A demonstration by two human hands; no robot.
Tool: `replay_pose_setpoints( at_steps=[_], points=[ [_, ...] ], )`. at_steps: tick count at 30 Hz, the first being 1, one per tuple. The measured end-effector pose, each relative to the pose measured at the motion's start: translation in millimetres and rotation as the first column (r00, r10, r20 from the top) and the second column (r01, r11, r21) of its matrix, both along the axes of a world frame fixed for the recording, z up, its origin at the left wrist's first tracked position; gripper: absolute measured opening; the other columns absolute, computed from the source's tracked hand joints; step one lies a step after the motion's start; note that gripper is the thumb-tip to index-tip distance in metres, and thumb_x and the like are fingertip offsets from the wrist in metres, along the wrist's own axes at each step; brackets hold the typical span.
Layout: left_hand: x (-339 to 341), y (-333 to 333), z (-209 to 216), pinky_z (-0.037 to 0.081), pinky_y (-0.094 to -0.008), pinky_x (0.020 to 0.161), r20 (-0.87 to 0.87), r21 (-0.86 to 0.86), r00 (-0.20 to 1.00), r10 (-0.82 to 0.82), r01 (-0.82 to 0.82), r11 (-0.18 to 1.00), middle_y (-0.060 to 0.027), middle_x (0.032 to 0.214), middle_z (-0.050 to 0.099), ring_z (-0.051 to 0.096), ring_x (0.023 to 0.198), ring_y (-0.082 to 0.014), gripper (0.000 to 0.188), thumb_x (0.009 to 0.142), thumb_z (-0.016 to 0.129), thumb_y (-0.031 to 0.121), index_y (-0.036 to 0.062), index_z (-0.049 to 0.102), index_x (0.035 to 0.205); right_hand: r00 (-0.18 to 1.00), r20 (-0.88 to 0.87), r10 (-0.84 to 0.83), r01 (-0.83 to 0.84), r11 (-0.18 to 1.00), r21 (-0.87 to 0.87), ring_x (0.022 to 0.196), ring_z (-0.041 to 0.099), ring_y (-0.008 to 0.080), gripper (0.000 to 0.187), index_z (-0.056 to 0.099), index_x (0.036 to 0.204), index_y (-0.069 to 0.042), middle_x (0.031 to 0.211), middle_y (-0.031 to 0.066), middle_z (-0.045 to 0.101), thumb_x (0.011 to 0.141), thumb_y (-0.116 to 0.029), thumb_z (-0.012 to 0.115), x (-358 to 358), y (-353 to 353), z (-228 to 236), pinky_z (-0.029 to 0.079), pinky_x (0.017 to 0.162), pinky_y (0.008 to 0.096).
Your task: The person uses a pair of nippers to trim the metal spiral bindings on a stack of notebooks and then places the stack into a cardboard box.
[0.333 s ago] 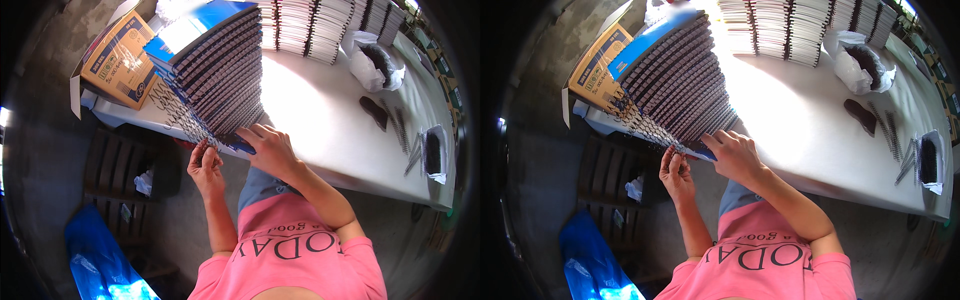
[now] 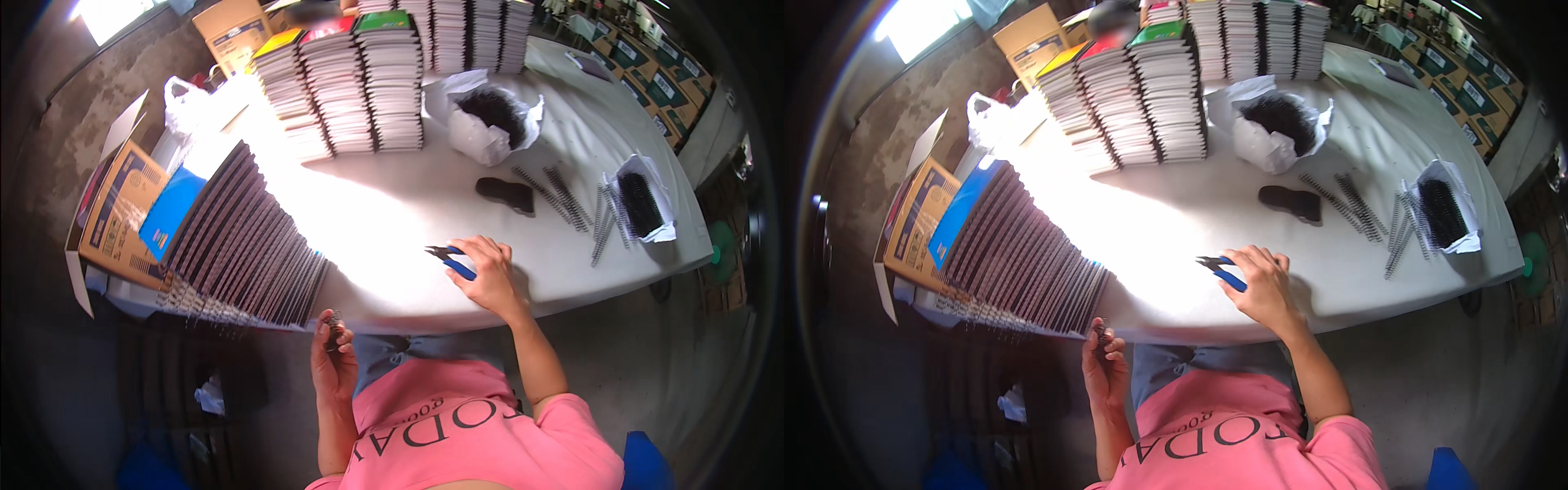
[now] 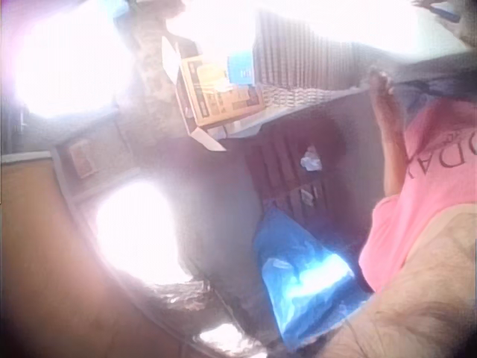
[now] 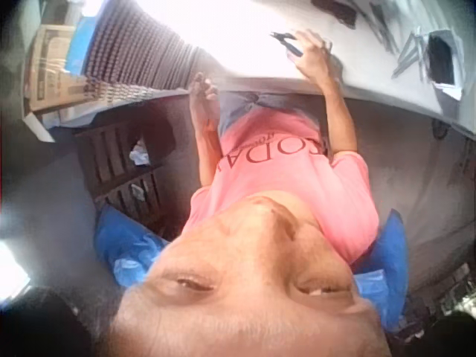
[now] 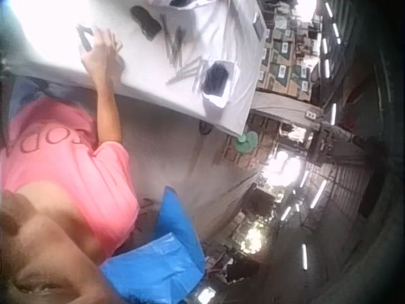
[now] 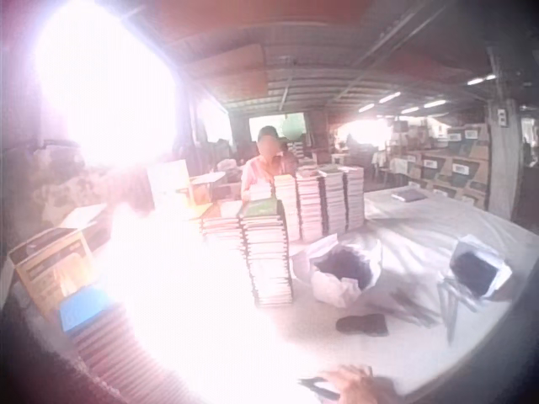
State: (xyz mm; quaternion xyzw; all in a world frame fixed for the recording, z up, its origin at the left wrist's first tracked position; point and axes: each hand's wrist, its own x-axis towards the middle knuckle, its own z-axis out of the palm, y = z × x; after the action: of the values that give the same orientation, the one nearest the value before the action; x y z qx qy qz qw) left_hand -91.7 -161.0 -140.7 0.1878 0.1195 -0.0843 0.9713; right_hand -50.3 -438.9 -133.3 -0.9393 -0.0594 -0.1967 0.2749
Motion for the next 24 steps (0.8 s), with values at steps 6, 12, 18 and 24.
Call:
replay_pose_setpoints(
  at_steps=[6,12,18,24],
  points=[
    [120.4,-137.7,40.7,0.050,-0.0178,0.067,0.066,0.175,0.881,-0.469,0.453,0.874,-0.0035,0.088,0.055,0.053,0.076,-0.0088,0.029,0.090,0.059,0.013,0.0054,0.053,0.117,0.951,0.101,-0.292,0.294,0.956,-0.013,0.094,0.056,0.0226,0.041,0.062,0.109,-0.013,0.098,0.0027,0.060,0.072,-0.027,0.073,-49.5,-99.6,-31.1,0.035,0.083,0.0389],
    [279.3,-300.1,63.0,0.051,-0.0225,0.071,0.397,0.621,0.815,-0.422,0.101,0.777,-0.0029,0.088,0.058,0.056,0.076,-0.0095,0.026,0.086,0.061,0.010,0.0013,0.058,0.110,0.935,0.114,-0.335,0.340,0.940,-0.031,0.094,0.057,0.0203,0.046,0.060,0.115,-0.015,0.102,0.0016,0.060,0.074,-0.032,0.071,-50.8,-103.1,-33.5,0.040,0.081,0.0376],
    [366.0,-344.9,29.8,0.047,-0.0362,0.086,0.500,0.777,0.611,-0.613,-0.630,0.006,-0.0117,0.103,0.066,0.062,0.094,-0.0243,0.034,0.083,0.066,0.029,0.0081,0.066,0.110,0.935,0.162,-0.315,0.321,0.947,-0.016,0.095,0.058,0.0203,0.049,0.062,0.115,-0.013,0.102,0.0040,0.060,0.071,-0.033,0.072,-49.4,-104.9,-34.1,0.039,0.082,0.0376],
    [357.0,-336.3,56.4,0.017,-0.0474,0.110,0.580,0.611,0.557,-0.594,-0.780,-0.135,-0.0205,0.140,0.035,0.021,0.134,-0.0371,0.070,0.080,0.059,0.059,0.0141,0.049,0.133,0.933,0.146,-0.328,0.330,0.944,0.012,0.095,0.056,0.0220,0.051,0.062,0.116,-0.015,0.100,0.0040,0.058,0.069,-0.033,0.072,-49.3,-103.3,-36.6,0.037,0.085,0.0399]
  ],
)
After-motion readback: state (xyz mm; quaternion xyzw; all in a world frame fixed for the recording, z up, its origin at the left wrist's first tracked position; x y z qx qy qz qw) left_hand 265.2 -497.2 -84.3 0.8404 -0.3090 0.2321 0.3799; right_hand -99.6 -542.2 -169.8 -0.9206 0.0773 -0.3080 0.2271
